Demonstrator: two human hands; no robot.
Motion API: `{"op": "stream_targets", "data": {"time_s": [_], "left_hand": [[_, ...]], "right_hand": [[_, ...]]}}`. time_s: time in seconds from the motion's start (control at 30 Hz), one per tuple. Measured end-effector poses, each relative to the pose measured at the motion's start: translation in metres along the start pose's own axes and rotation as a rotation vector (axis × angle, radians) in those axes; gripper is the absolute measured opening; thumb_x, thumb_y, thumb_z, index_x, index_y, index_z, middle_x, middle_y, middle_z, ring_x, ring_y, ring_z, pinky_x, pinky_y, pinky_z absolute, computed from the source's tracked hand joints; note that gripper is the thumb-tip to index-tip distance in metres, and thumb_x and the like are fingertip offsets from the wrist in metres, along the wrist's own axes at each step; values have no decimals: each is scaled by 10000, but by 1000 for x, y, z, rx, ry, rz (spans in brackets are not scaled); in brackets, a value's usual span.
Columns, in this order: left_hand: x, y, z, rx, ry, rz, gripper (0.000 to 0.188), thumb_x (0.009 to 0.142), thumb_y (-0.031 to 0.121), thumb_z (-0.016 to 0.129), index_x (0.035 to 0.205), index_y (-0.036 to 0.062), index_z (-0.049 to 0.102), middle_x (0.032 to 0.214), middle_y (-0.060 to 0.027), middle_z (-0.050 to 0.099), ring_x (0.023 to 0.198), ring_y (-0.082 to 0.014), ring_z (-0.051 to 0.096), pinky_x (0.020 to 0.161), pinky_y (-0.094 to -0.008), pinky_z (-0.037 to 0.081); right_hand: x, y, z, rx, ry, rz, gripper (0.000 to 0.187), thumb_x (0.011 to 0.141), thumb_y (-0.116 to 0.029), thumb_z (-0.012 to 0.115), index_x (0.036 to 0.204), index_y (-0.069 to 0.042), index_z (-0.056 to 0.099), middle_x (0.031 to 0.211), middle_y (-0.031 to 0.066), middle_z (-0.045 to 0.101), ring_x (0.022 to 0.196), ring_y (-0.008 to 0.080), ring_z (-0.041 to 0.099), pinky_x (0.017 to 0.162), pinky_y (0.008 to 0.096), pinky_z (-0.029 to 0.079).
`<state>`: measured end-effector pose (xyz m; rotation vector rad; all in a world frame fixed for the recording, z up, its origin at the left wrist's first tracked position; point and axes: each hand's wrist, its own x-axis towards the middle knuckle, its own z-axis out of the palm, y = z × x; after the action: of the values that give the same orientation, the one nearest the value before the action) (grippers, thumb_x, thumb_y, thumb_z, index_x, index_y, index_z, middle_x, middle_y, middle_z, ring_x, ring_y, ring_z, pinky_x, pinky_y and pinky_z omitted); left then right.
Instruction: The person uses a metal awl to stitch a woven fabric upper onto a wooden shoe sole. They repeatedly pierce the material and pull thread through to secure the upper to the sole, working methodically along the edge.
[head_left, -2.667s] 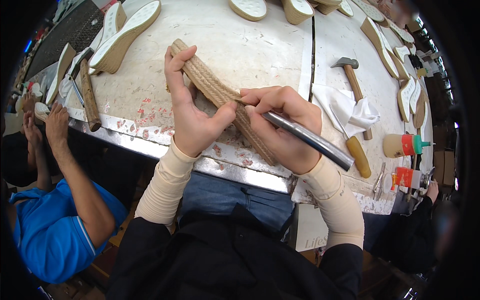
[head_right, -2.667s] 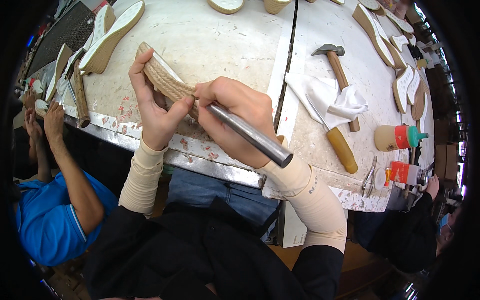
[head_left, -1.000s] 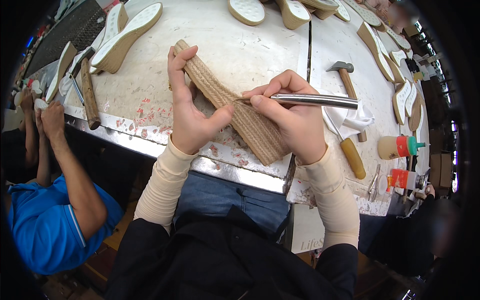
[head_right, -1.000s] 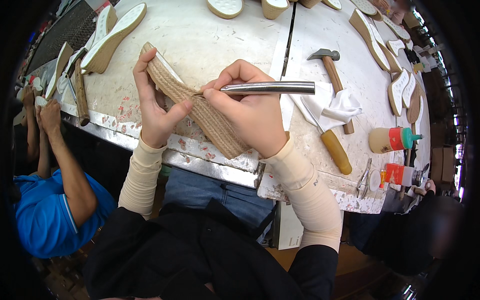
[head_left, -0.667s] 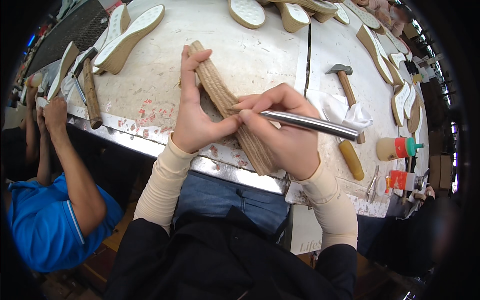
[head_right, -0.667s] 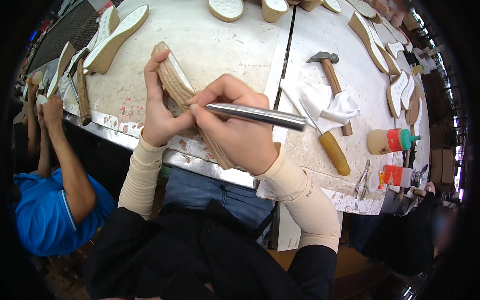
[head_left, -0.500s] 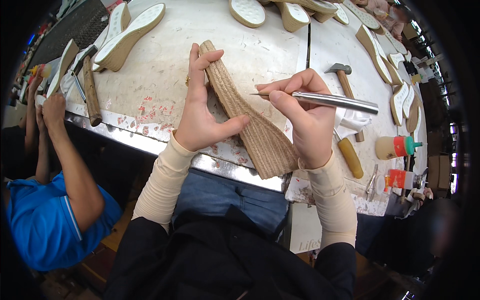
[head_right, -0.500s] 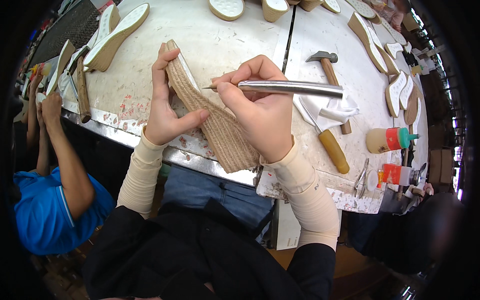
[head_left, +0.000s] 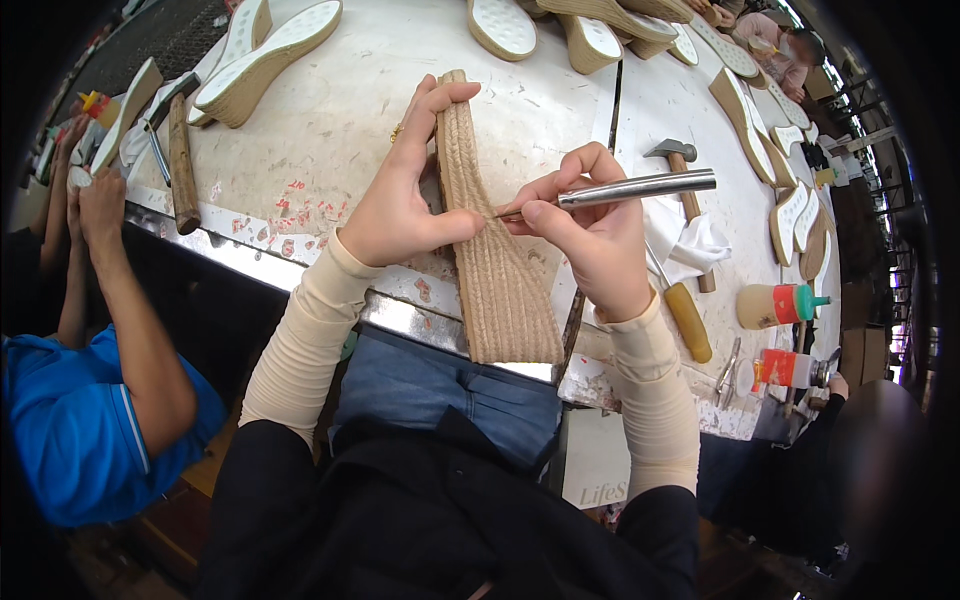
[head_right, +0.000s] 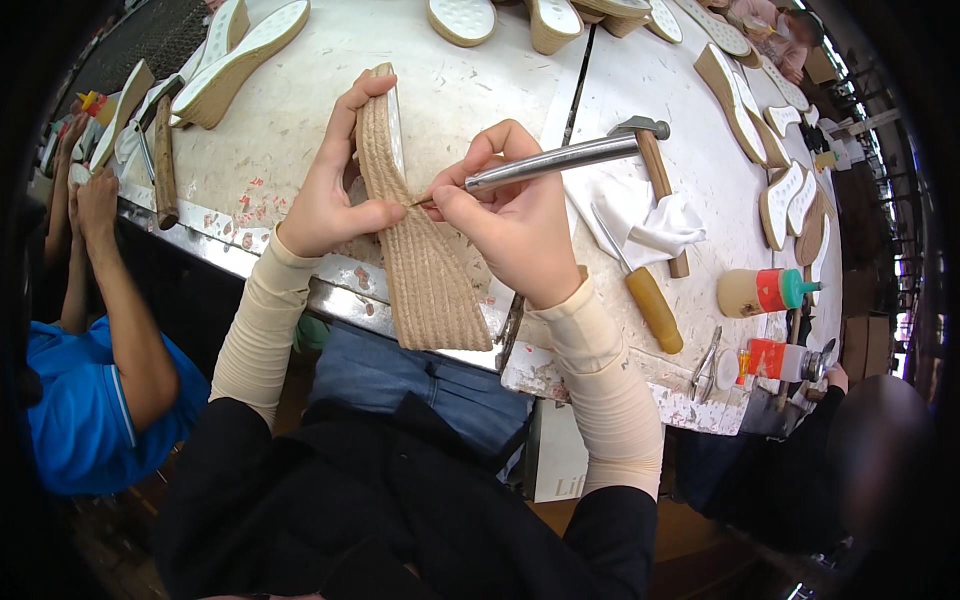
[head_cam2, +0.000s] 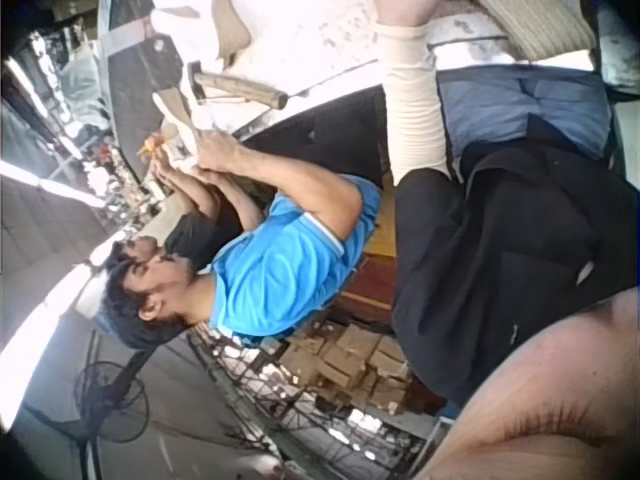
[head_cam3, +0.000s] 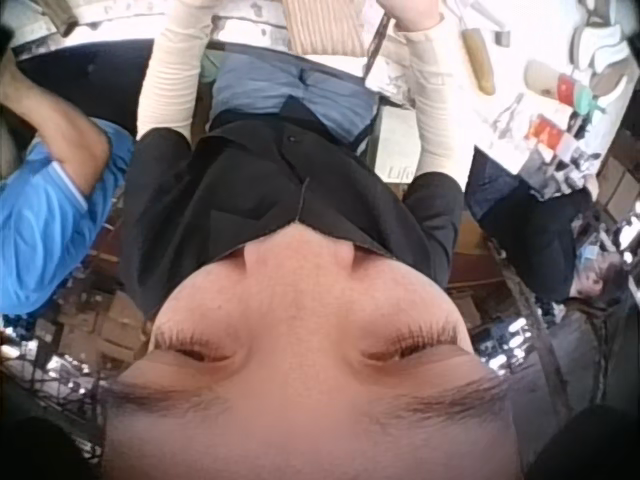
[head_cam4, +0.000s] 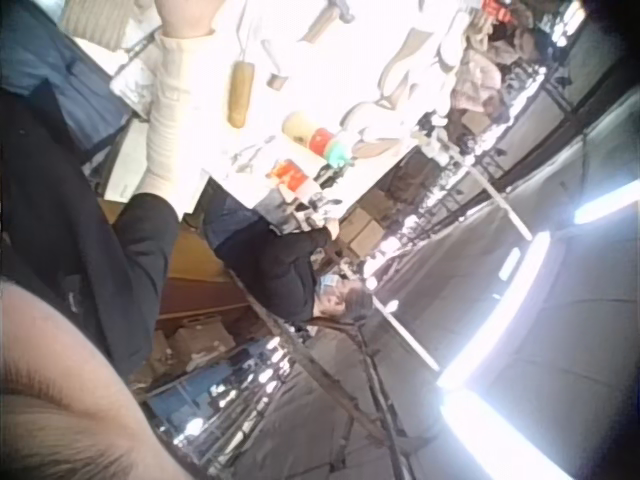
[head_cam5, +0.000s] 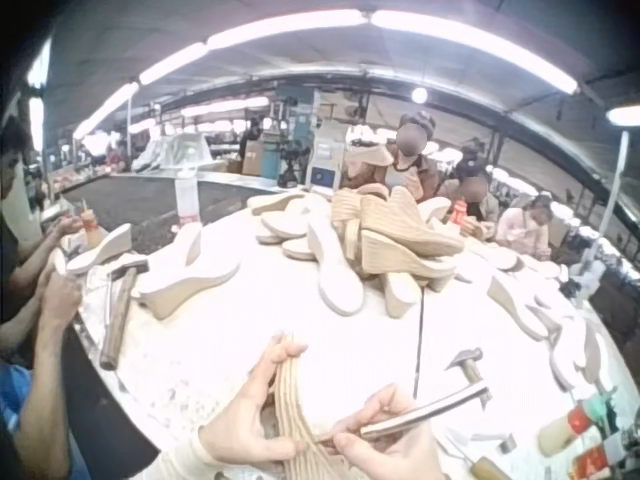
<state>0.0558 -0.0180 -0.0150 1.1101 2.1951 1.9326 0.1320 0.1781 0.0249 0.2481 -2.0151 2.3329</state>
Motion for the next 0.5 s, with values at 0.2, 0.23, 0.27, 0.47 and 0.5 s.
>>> {"op": "stream_targets", "data": {"time_s": [0.2,0.23,0.27,0.47,0.5], "left_hand": [[-3,-2,4,-135,6,36,1024,635,149,714,1524,108,208,1570,-194,147,1479,-341,93,1167,-462,217],[-3,-2,3,-136,-1,53,1047,641,145,716,1537,112,176,1573,-194,140,1474,-333,124,1167,-450,221],[-3,-2,2,-136,-8,70,1071,647,142,718,1551,116,144,1577,-193,133,1468,-324,155,1166,-438,225],[-8,1,3,-219,-4,54,1118,712,134,751,1565,106,28,1571,-172,186,1423,-293,284,1155,-387,247],[-8,2,3,-227,-11,55,1114,718,138,754,1564,101,30,1569,-169,194,1420,-291,288,1155,-386,248]], "right_hand": [[1,0,3,-14,-16,-10,269,833,49,654,938,-43,424,886,150,669,821,176,688,738,299,605],[1,-1,3,-10,-14,-4,253,836,44,653,930,-32,430,874,137,666,815,158,685,739,283,598],[1,-1,4,2,-18,-11,238,840,38,652,922,-21,437,862,123,663,808,140,681,740,268,590],[4,-4,6,-77,-19,-2,277,842,66,667,977,-30,445,897,164,681,824,185,691,744,291,594],[5,-5,7,-108,-27,-44,265,842,49,674,970,-26,454,896,143,673,834,165,684,741,268,585]]}}
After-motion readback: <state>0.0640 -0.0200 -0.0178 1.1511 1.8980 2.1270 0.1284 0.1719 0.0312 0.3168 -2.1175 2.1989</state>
